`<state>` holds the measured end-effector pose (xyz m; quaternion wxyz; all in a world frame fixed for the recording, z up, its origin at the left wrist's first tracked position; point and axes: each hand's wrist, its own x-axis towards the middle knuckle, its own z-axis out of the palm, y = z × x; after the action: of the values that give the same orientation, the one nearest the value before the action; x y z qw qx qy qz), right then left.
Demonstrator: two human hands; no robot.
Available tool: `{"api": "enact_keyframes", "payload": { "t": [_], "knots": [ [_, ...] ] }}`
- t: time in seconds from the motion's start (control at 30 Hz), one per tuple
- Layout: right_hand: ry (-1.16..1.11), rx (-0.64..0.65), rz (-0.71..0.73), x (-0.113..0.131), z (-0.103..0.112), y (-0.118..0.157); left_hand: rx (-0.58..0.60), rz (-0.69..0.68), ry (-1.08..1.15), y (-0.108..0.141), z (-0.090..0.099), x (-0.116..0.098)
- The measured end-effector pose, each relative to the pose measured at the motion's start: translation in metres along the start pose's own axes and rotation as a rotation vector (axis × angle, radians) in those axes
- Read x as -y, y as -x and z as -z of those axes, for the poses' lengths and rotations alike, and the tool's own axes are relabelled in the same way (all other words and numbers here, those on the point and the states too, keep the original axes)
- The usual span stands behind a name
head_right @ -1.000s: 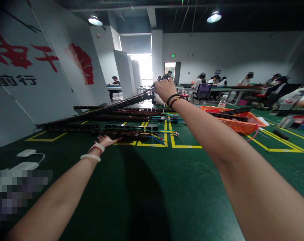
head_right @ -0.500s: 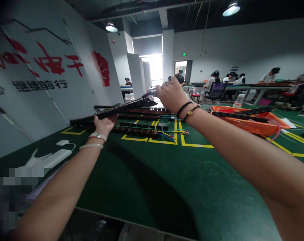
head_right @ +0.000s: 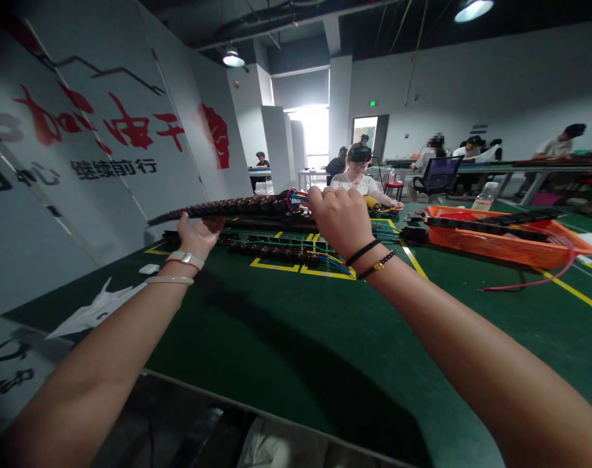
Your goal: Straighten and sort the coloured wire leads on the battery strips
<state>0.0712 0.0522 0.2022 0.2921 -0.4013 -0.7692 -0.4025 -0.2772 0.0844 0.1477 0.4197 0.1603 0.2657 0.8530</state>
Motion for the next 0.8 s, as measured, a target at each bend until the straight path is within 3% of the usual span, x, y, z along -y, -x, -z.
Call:
{"api": "enact_keyframes", "payload": {
  "t": [0.13,0.23,0.47,0.63,0.8],
  "knots": [
    [0.013,0.025,-0.024,-0.016,-0.005,0.016,0.126,0.017,0.024,0.018,-0.003,-0.007],
    [0.009,0.048,-0.017,-0.021,-0.013,0.042,0.158,0.051,0.022,0.035,0.006,-0.003],
    [0.031,0.094,0.011,-0.023,-0.016,0.094,0.045,0.214,-0.005,0.069,0.037,0.033],
    [-0.006,0.150,-0.003,-0.022,-0.026,0.106,0.006,0.237,-0.068,0.063,0.040,0.049],
    [-0.089,0.227,0.014,-0.001,-0.041,0.122,-0.037,0.269,-0.080,0.046,0.050,0.061]
  ]
}}
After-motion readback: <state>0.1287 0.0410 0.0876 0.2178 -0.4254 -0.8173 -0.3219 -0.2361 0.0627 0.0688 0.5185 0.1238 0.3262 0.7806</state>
